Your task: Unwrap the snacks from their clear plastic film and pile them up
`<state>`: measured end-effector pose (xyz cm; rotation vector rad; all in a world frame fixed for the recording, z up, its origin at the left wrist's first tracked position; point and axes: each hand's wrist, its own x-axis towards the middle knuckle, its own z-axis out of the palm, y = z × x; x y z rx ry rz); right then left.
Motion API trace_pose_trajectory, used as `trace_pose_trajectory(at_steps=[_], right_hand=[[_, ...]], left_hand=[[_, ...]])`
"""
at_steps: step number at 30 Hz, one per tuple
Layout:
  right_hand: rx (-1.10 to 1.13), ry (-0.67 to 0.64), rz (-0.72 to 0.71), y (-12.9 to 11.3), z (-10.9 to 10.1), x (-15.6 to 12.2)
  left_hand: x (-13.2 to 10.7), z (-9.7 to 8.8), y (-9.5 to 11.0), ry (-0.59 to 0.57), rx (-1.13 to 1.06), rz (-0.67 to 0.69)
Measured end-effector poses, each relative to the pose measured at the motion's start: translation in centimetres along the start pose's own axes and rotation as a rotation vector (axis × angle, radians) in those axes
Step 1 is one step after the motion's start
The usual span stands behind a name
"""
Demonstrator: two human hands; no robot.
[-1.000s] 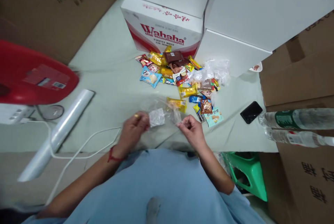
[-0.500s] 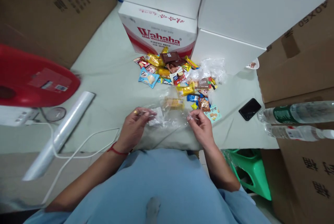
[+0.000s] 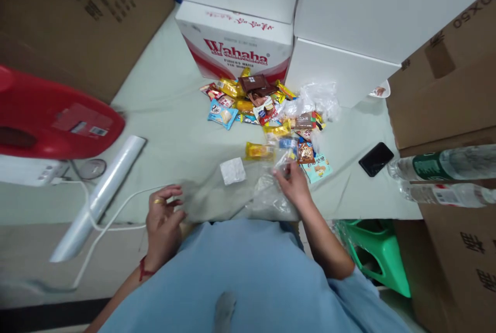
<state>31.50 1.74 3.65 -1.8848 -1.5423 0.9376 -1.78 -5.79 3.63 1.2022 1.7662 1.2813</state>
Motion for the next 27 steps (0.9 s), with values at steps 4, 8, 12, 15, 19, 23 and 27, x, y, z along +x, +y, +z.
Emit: trace_pose_trajectory(at_steps=[4, 8, 12, 15, 19, 23, 27], right_hand=[[-0.231, -0.001, -0.021, -3.4, 3.2, 1.6], [-0.389, 0.006, -0.059, -6.0, 4.6, 0.8], [-0.331, -0.04, -0.111, -6.1, 4.3, 0.2], [-0.002, -0.098, -0.093, -3.9, 2.9, 0.1], [0.395, -0.039, 0.032, 0.4, 0.0, 0.0], [0.194, -0.094, 0.055, 3.2, -3.4, 0.9], [-0.232, 0.099, -0.155, 2.1, -5.8, 4.7]], left_hand=[[1.2, 3.5, 4.8, -0.162, -0.056, 0.213], [2.4, 10.6, 6.5, -0.374, -0.163, 0.025], [3.7, 15.1, 4.9, -0.361, -0.286, -0.267], [4.2, 14.6, 3.5, -0.378, -0.394, -0.363], [4.2, 11.8, 1.9, -0.325, -0.439, -0.416], [3.7, 9.8, 0.1, -0.346, -0.271, -0.413], [3.2, 8.5, -0.5, -0.263, -0.135, -0.303]])
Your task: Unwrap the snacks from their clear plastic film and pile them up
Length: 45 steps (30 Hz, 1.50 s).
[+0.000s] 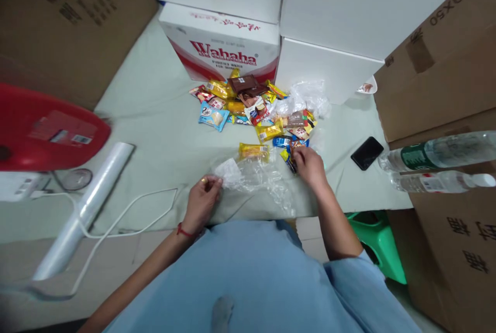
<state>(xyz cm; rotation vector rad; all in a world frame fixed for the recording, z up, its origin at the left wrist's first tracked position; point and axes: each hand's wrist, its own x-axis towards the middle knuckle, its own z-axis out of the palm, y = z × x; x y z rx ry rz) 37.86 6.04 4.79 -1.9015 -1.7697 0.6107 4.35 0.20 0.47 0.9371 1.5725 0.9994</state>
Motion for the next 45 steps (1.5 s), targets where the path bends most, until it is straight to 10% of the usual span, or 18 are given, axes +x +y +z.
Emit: trace_pose_trajectory(at_steps=[7, 12, 20, 25, 31, 40, 45], right_hand=[[-0.273, -0.448, -0.378, -6.8, 3.4, 7.0], [-0.328, -0.595, -0.366, -8.5, 5.3, 7.1], [0.279, -0.039, 0.05, -3.7, -2.3, 2.5], [0.741, 0.017, 0.199, -1.3, -5.6, -2.1], [0.798, 0.286, 0.299, 2.5, -9.5, -4.2], [0.246, -0.209, 0.044, -4.6, -1.7, -5.2], [0.019, -0.71, -0.412, -8.8, 1.7, -6.5]], left_hand=[[-1.2, -2.3, 0.9, 0.045, -0.251, 0.052], [-2.7, -3.8, 0.6, -0.018, -0.275, -0.047], [-2.1, -1.4, 1.1, -0.094, -0.069, -0.047], [-1.0, 1.7, 2.6, -0.245, -0.218, -0.127], [0.0, 2.5, 3.0, -0.244, -0.325, -0.276], [-1.1, 1.1, 1.0, -0.223, -0.232, -0.327], [-0.3, -1.4, 1.0, -0.152, -0.141, -0.256]])
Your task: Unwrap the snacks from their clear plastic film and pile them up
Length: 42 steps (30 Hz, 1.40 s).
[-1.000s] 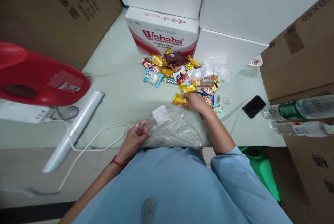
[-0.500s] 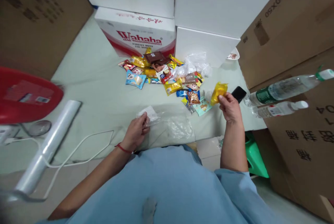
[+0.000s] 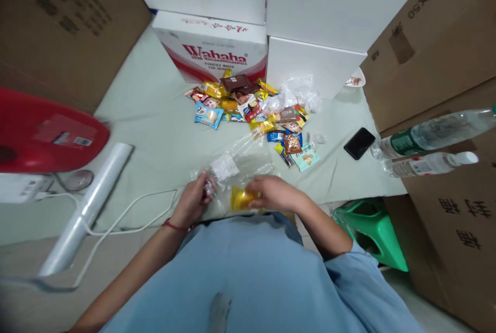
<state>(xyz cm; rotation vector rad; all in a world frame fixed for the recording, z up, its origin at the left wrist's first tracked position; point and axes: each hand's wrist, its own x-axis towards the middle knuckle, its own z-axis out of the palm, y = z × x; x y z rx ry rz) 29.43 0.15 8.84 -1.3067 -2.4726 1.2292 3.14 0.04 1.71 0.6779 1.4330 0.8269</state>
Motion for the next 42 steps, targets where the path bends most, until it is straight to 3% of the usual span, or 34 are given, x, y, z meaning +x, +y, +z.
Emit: trace_pose_trajectory(at_steps=[2, 4, 9, 12, 16, 19, 22, 23, 24, 26, 28, 29, 31, 34, 36, 39, 42], right_hand=[[-0.087, -0.202, -0.073, -1.0, 0.1, -0.5], [-0.148, -0.249, -0.063, -1.2, -0.8, -1.4], [-0.243, 0.017, 0.001, -0.6, -5.6, -3.1], [-0.416, 0.005, 0.061, -1.1, -6.9, -1.4], [-0.562, -0.21, 0.055, -1.7, -5.2, 3.9], [-0.533, -0.246, 0.027, -0.8, -4.0, 6.6], [-0.345, -0.094, -0.109, 1.9, -4.6, 5.5], [-0.288, -0.035, -0.152, 3.1, -5.0, 4.3], [-0.243, 0.012, -0.183, 4.5, -5.4, 3.0], [-0.201, 0.016, -0.221, 7.1, -5.4, 0.0], [-0.187, -0.015, -0.213, 9.2, -4.2, -2.8], [-0.189, 0.006, -0.195, 9.9, -3.1, -4.0], [-0.194, 0.122, -0.154, 10.5, -0.4, -6.0], [-0.169, 0.302, -0.142, 9.7, 3.2, -8.4], [-0.129, 0.343, -0.162, 8.5, 3.9, -9.2], [-0.084, 0.313, -0.19, 7.0, 2.0, -8.7], [-0.104, 0.251, -0.18, 6.4, -1.4, -5.4]], left_hand=[[0.4, -0.9, 0.3, 0.061, -0.009, 0.027], [0.8, -1.3, 0.5, 0.113, -0.051, 0.047], [1.6, -0.8, 0.6, 0.154, -0.039, 0.153], [2.3, -0.5, 0.2, 0.184, 0.072, 0.215], [3.0, -1.1, -0.5, 0.239, 0.284, 0.289], [2.1, -2.2, -1.2, 0.433, 0.465, 0.466], [-0.5, -3.1, -1.8, 0.63, 0.628, 0.814], [-1.5, -3.3, -2.0, 0.607, 0.683, 0.97], [-2.3, -3.2, -2.2, 0.502, 0.74, 1.124], [-3.3, -2.9, -2.5, 0.074, 0.853, 1.334], [-3.2, -2.3, -2.9, -0.372, 0.953, 1.343], [-2.8, -2.1, -3.3, -0.502, 0.997, 1.3], [-1.8, -2.2, -4.2, -0.577, 1.058, 1.229], [-1.0, -3.0, -5.8, -0.528, 1.019, 1.23], [-1.2, -3.7, -6.2, -0.461, 0.91, 1.241], [-1.8, -4.2, -5.7, -0.248, 0.731, 1.161], [-1.3, -3.7, -4.5, 0.061, 0.676, 1.007]])
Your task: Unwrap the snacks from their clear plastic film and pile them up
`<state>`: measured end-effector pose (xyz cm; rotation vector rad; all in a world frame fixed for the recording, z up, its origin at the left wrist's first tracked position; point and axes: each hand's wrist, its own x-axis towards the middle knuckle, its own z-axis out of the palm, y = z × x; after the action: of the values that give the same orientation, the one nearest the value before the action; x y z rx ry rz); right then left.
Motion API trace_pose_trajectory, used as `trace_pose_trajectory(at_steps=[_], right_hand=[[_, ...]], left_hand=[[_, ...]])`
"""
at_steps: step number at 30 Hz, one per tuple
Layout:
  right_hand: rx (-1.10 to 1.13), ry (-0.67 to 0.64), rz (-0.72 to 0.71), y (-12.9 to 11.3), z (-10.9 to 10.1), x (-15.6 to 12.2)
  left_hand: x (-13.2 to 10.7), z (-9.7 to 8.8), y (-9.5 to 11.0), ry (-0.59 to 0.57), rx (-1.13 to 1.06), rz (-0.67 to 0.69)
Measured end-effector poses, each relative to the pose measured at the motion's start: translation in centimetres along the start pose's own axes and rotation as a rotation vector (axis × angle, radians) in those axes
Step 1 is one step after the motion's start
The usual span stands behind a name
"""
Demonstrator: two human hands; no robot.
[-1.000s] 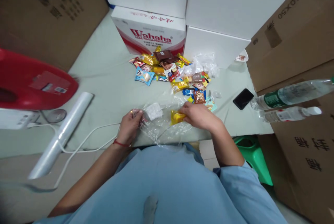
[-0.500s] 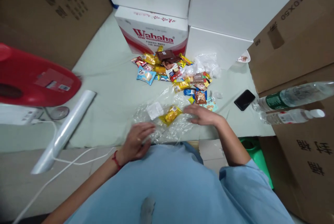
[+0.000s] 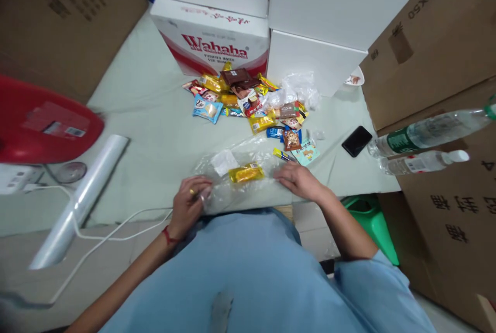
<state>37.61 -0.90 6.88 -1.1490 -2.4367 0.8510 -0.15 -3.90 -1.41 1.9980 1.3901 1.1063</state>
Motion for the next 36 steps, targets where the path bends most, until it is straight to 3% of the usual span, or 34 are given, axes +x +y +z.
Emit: trace_pose_trajectory(at_steps=[4, 6, 8, 11, 15, 18, 20, 23, 25, 27, 31, 34, 36], right_hand=[[-0.135, -0.183, 0.08, 1.5, -2.4, 6.7], [-0.19, -0.317, 0.121, 2.1, -3.4, 9.1], [-0.257, -0.326, 0.188, 2.6, -4.4, 10.4], [-0.426, -0.299, 0.378, 3.3, -5.0, 10.4], [-0.518, -0.4, 0.559, 3.5, -3.2, 8.5], [-0.482, -0.277, 0.594, 3.5, -2.4, 6.8], [-0.421, -0.2, 0.59, 3.7, -3.2, 6.1], [-0.304, -0.043, 0.538, 3.5, -5.5, 6.4], [-0.219, 0.034, 0.399, 2.6, -6.7, 7.8], [-0.159, 0.013, 0.198, 0.7, -6.7, 9.7], [-0.185, -0.337, -0.078, -4.1, -3.7, 12.8], [-0.274, -0.645, -0.138, -6.3, -1.0, 13.2], [-0.293, -0.706, -0.124, -6.7, -0.1, 12.9]], left_hand=[[1.4, 0.8, -0.5, 0.145, 0.181, -0.201], [1.3, 0.7, -0.6, 0.136, 0.179, -0.163], [0.7, 0.2, -0.3, 0.104, 0.161, -0.076], [-0.1, -1.0, 0.4, 0.025, 0.157, 0.085], [-0.1, -1.3, 1.4, -0.151, 0.121, 0.232], [0.6, -0.7, 2.0, -0.211, 0.144, 0.212], [1.0, -0.5, 2.5, -0.218, 0.155, 0.281], [1.1, -0.9, 3.3, -0.25, 0.129, 0.472], [1.1, -1.5, 4.1, -0.333, 0.113, 0.567], [1.0, -2.0, 4.8, -0.439, 0.105, 0.637], [0.7, -2.5, 5.8, -0.517, 0.092, 0.645], [0.2, -2.4, 5.7, -0.464, 0.039, 0.565], [-0.2, -2.1, 5.2, -0.376, 0.01, 0.499]])
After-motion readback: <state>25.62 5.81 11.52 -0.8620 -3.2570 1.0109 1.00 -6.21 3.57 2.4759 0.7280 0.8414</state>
